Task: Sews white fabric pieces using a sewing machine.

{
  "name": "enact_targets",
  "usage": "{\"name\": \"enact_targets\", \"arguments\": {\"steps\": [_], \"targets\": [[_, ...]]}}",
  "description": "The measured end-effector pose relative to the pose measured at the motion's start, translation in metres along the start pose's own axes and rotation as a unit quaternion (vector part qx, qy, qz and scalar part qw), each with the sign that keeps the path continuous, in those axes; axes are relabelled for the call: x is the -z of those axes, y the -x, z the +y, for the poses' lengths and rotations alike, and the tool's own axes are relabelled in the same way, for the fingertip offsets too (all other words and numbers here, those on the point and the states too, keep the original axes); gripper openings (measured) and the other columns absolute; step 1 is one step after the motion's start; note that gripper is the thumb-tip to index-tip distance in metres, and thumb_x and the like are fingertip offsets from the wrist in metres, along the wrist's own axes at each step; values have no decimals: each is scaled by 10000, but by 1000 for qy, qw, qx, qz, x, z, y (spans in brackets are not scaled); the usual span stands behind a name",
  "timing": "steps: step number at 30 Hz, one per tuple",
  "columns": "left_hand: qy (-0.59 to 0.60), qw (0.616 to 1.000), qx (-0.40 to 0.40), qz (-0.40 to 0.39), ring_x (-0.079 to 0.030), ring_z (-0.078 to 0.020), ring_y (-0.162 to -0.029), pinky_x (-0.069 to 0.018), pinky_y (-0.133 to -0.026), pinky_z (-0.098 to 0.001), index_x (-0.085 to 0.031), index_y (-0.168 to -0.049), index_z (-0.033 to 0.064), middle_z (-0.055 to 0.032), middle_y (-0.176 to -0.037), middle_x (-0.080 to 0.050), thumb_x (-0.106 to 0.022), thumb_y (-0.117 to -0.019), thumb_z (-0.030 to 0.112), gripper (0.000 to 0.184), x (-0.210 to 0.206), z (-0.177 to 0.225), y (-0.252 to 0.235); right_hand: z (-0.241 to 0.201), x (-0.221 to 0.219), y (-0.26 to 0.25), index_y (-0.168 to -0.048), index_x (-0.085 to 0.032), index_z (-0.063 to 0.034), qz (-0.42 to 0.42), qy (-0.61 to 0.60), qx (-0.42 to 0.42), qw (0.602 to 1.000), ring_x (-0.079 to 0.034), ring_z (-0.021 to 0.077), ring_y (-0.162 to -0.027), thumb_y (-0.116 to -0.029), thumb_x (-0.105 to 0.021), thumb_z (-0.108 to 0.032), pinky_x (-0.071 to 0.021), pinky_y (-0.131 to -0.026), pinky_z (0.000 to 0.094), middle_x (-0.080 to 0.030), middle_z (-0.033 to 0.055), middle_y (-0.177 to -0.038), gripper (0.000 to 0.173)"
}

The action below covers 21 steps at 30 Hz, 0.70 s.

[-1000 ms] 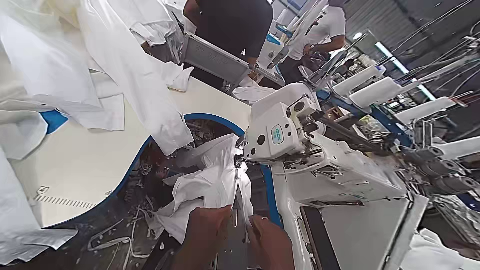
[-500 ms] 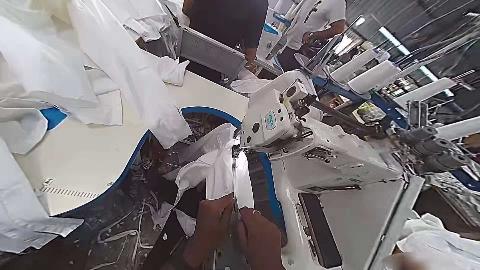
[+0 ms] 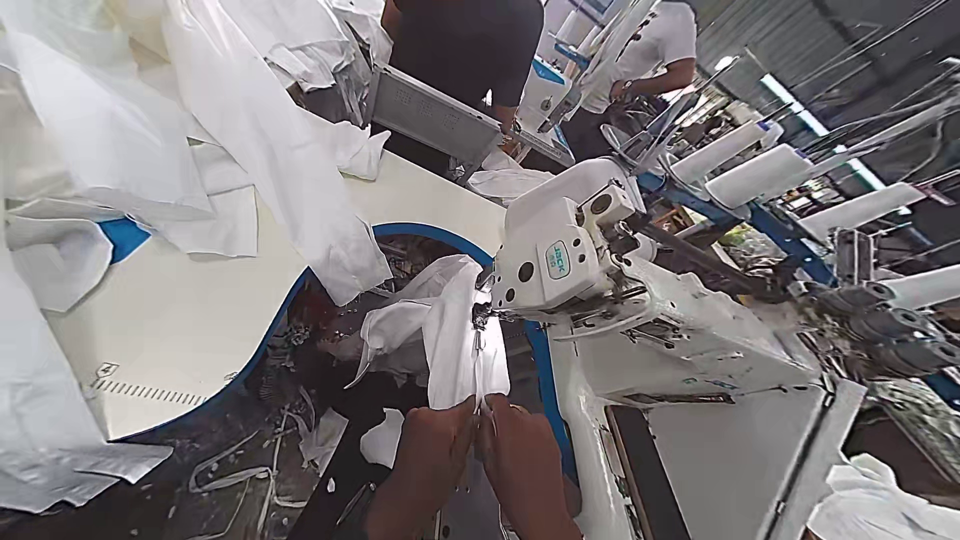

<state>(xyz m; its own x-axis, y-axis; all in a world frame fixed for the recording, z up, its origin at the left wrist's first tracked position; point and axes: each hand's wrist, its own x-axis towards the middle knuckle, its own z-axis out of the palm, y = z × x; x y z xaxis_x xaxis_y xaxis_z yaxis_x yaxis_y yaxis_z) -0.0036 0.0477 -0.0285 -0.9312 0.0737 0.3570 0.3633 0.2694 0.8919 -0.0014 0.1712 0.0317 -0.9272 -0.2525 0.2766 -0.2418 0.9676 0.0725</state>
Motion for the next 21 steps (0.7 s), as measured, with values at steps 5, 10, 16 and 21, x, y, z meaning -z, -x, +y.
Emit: {"name": "enact_targets", "arguments": {"steps": [5,10,16,21], "targets": [[8,999,26,-31,-610,-253,-491,-501,-514,-424,-760,-1124,-34,-123,-595,-636,-525,-1005,129,310,3,1,-4,12,5,-3,-732,-704,0,-49,-33,-15,998,-699,392,-737,-708,-727,-66,-510,-613,555,-671,169,-730,74],[-27,998,10,-50,-608,-272,-490,-489,-508,-442,-769,-1081,-16,-115,-564,-601,-513,-1009,130,303,6,2,-10,14,-21,-10,-787,-706,13,78,-129,-42,988,-667,301,-655,-777,-551,-91,-504,-525,427,-646,148,-742,187],[-64,998,-4,-7,-616,-256,-488,-481,-484,-430,-788,-1032,17,-96,-565,-614,-532,-978,129,285,7,3,-10,12,-33,-24,-884,-715,19,142,-46,-40,988,-637,283,-508,-869,-563,-161,-467,-425,400,-641,136,-652,236],[-17,999,35,9,-638,-146,-559,-512,-541,-343,-789,-1029,32,-56,-687,-705,-553,-982,170,277,22,-8,20,38,1,17,-1046,-763,18,-149,-120,-202,960,-697,434,-838,-894,-673,-56,-511,-693,623,-712,240,-900,191]]}}
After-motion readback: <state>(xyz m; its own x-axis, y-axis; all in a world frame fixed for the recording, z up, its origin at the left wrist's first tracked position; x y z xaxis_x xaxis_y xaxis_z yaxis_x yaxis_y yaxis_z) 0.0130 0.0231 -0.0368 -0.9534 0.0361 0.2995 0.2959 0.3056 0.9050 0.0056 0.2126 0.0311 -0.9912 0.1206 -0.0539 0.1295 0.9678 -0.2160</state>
